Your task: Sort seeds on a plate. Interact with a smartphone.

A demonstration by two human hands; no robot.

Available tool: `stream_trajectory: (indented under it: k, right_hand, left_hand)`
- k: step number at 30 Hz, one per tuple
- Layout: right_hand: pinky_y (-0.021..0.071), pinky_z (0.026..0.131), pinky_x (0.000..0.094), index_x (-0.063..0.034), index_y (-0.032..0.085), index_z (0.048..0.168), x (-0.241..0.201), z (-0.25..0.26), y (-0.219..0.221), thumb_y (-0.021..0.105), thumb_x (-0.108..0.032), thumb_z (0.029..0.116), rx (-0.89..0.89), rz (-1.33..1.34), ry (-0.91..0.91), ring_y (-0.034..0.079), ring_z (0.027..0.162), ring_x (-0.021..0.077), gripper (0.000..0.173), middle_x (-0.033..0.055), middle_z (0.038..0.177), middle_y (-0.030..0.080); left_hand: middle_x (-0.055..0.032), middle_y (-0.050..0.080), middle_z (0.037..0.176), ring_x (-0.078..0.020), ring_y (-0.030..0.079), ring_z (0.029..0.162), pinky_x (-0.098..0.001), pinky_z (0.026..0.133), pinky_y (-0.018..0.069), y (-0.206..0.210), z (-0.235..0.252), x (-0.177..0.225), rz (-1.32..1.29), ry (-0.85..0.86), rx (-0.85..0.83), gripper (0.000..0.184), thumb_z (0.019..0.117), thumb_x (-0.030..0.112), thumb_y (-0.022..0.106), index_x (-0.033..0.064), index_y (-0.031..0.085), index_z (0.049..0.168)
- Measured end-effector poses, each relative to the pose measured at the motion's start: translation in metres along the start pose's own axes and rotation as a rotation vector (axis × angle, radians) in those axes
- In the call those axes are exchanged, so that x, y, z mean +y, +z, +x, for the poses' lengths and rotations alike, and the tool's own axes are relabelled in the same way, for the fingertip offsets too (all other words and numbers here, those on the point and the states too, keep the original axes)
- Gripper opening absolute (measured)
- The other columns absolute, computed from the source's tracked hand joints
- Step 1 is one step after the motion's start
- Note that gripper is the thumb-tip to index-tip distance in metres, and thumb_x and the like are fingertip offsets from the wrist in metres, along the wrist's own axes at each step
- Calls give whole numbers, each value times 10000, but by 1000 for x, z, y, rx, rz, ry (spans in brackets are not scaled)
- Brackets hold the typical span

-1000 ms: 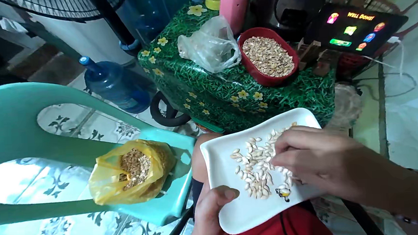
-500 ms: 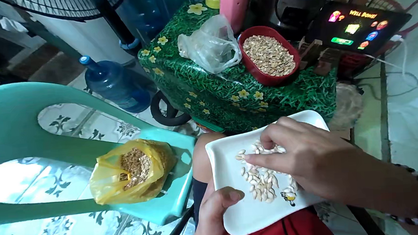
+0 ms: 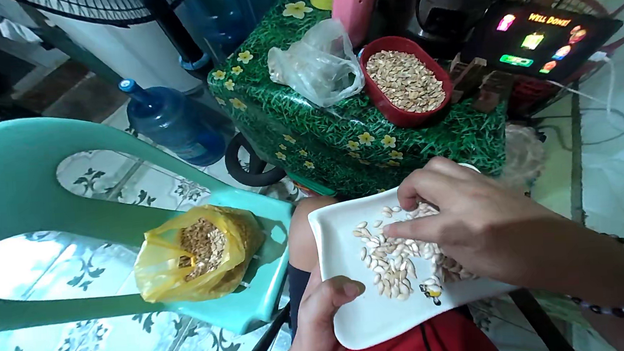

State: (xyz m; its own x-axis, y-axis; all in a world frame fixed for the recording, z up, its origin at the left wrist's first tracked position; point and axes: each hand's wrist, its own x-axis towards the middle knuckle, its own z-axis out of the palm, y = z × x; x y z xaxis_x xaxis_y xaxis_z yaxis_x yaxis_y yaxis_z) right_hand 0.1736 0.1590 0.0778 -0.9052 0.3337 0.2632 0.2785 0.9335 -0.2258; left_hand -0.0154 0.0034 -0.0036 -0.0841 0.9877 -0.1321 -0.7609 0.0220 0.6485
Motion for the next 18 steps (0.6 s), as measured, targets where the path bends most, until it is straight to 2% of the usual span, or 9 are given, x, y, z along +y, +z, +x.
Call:
stream_trajectory:
  k: [5,8,10,15,18]
  right_hand:
    - [490,763,302,-274,809,1061,-4,-11,-6,526,-95,955,48,171,-6,575,969,150,351,-4,1022,641]
    - [502,741,363,-284,782,1124,-16,-17,-1,514,-89,966,-32,198,-37,598,960,203,367,35,1053,658]
    - [506,714,380,-270,781,1107,-19,-19,3,525,-83,950,-27,123,-30,606,929,222,353,42,1034,660]
    - [486,769,307,-226,788,1024,-10,-24,-3,499,-108,966,63,147,49,582,966,143,317,-12,1003,653]
    - [488,723,329,-281,774,1169,-15,-21,2,504,-83,973,60,96,53,589,924,177,388,13,1000,648]
  left_hand:
    - [-39,763,990,-130,749,902,-333,812,624,-1,1,1,4,11,27,382,831,69,648,124,585,1204]
    - [-45,765,983,-130,750,897,-334,811,624,-1,2,2,-1,15,28,366,830,66,649,117,596,1189]
    - [-48,764,985,-135,750,901,-338,815,623,-1,2,1,-5,16,24,372,828,67,649,117,590,1192]
    - [-47,764,987,-134,750,902,-336,814,623,0,1,2,-9,20,17,375,830,71,650,121,591,1197]
    - [-53,763,990,-137,750,905,-342,818,622,0,2,1,-15,20,3,366,833,66,643,113,596,1193]
